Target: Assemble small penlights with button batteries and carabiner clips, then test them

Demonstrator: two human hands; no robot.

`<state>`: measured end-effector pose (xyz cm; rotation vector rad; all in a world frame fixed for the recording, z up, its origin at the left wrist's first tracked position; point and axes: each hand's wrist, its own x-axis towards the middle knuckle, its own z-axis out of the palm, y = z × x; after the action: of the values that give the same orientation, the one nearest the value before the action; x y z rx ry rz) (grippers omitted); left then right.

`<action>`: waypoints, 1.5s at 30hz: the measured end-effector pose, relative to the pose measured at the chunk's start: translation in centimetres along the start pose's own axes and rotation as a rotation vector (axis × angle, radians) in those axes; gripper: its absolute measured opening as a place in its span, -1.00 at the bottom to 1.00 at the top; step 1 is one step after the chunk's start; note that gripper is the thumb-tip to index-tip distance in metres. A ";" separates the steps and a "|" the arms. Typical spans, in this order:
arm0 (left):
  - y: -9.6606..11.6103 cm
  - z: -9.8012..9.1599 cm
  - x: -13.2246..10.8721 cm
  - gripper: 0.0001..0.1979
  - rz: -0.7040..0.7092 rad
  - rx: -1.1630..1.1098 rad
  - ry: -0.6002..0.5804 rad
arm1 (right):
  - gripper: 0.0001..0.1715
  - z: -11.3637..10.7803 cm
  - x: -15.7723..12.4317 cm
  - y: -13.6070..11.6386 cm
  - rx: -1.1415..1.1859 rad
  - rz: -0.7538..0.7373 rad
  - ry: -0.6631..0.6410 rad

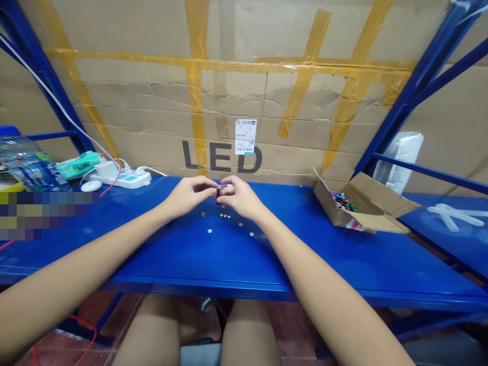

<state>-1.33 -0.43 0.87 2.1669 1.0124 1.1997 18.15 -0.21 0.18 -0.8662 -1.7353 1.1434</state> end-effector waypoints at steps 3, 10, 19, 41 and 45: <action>-0.2 0.1 0.0 -0.79 -0.002 -0.098 -0.049 | -0.53 0.9 0.2 0.3 -0.034 -0.028 0.024; -0.6 -0.5 0.5 -0.80 -0.026 -0.172 0.031 | -0.58 1.7 0.6 0.9 -0.266 -0.065 0.154; -2.1 -1.0 1.2 -0.84 -0.008 -0.300 0.213 | -0.80 3.9 0.0 1.0 -0.942 -0.323 -0.215; -0.8 0.8 -0.7 -0.85 0.069 -0.052 -0.187 | -0.88 0.0 -1.1 -1.7 -0.399 -0.239 0.175; -1.0 0.8 -0.7 -0.87 0.083 -0.013 -0.167 | -0.87 -0.2 -1.0 -1.3 -0.390 -0.223 0.146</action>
<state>-1.25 -0.38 -0.63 2.2754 0.8500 1.0371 18.60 -1.51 1.16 -0.9309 -1.9072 0.5897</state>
